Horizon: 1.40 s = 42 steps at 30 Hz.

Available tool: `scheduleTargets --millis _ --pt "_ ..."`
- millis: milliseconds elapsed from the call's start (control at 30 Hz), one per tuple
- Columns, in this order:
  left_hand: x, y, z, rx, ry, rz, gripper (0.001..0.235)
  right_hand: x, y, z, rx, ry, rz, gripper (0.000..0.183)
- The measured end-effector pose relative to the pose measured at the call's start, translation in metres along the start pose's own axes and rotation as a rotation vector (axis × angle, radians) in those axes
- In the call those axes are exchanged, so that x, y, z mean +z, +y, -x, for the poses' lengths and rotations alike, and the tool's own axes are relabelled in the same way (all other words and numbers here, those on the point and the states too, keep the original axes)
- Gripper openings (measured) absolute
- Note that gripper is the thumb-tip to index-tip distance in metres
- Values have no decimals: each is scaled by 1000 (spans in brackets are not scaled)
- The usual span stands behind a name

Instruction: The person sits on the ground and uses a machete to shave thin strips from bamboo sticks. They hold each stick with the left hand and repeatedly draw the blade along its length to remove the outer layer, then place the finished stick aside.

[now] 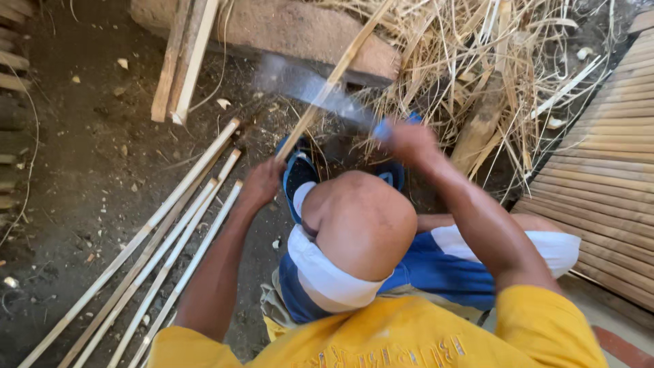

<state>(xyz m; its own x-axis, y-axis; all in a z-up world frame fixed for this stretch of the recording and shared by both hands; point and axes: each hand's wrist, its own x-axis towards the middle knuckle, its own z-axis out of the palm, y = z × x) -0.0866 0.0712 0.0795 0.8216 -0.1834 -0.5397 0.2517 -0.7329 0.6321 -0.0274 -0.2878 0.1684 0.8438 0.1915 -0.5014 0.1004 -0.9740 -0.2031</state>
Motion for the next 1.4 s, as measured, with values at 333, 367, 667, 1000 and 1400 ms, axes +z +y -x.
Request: scheduleTargets --millis 333,367,667,1000,1400 --pt "-6 -50 27 74 40 -19 47 14 115 -46 221 515 127 52" --pt "-10 -48 30 114 68 -20 47 6 115 -38 324 423 -47 49" --pt "-3 46 -16 94 181 -241 35 28 -23 10 -41 120 -160 49" --pt "-6 32 -4 -32 86 -271 39 -5 1 -3 159 96 -126 54" --pt "8 21 -16 42 112 -202 36 25 -4 -9 11 -110 70 52"
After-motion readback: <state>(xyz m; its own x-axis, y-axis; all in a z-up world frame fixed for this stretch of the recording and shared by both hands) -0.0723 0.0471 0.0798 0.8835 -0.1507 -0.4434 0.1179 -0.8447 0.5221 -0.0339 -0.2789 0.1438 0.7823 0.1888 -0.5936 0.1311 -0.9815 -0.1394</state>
